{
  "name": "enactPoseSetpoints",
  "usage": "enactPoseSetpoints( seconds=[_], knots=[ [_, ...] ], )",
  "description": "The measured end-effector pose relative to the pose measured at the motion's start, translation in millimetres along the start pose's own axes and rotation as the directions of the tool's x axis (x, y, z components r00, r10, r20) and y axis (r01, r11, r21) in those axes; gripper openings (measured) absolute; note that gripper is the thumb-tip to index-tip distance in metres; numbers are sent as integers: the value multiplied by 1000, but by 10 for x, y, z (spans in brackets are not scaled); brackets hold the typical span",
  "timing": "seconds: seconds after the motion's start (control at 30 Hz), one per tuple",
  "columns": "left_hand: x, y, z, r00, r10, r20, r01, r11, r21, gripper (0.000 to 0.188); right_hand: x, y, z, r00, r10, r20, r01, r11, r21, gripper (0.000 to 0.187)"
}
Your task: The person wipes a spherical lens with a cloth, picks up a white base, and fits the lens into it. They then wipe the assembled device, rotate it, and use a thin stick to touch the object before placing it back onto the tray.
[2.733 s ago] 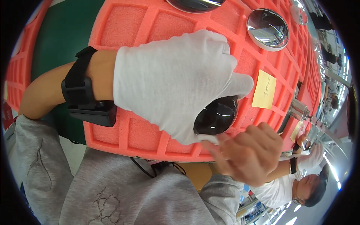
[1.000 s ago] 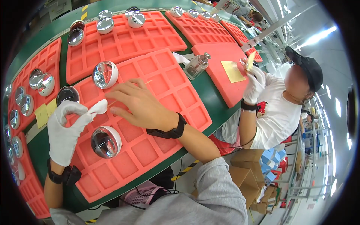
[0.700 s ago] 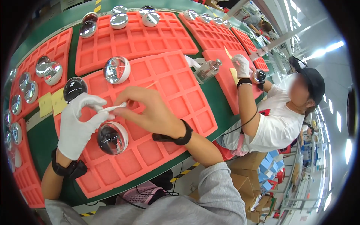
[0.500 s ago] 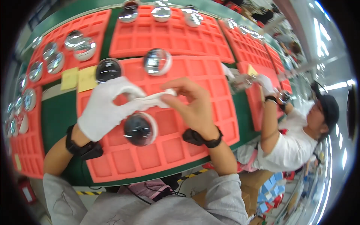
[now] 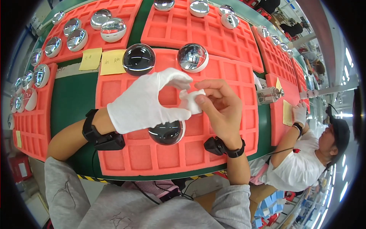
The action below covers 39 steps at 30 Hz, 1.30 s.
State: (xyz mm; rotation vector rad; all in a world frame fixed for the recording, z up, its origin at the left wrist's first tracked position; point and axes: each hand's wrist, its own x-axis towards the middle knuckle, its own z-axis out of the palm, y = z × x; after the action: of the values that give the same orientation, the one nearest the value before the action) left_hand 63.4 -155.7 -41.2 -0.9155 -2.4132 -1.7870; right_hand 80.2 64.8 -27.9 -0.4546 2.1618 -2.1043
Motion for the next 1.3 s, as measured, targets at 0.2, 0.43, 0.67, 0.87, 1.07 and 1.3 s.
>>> enactPoseSetpoints(
  seconds=[0.2, 0.43, 0.67, 0.87, 1.07, 1.3],
  knots=[
    [7, 24, 48, 992, 96, -82, -73, 967, 243, 47, 19, -26, 53, 994, 83, -72, -83, 997, -2, 18],
    [36, 89, -9, 979, 197, 47, -201, 917, 344, 25, 57, 99, 52, 994, -85, -69, 74, 986, -153, 13],
    [98, 200, -90, 996, 59, 70, -64, 995, 79, 11, 40, 73, -107, 990, -57, -127, 43, 993, -110, 12],
    [101, 179, -139, 970, -233, 71, 243, 930, -275, 11, 34, 71, -126, 996, -35, -77, 30, 997, -73, 14],
    [92, 282, -208, 936, -338, 102, 339, 779, -528, 12, 37, 79, -207, 974, -20, 227, 23, 1000, -7, 23],
    [93, 417, -271, 924, -356, 138, 381, 844, -376, 11, 78, 143, -295, 973, -123, 195, 69, 962, 264, 29]
  ],
)
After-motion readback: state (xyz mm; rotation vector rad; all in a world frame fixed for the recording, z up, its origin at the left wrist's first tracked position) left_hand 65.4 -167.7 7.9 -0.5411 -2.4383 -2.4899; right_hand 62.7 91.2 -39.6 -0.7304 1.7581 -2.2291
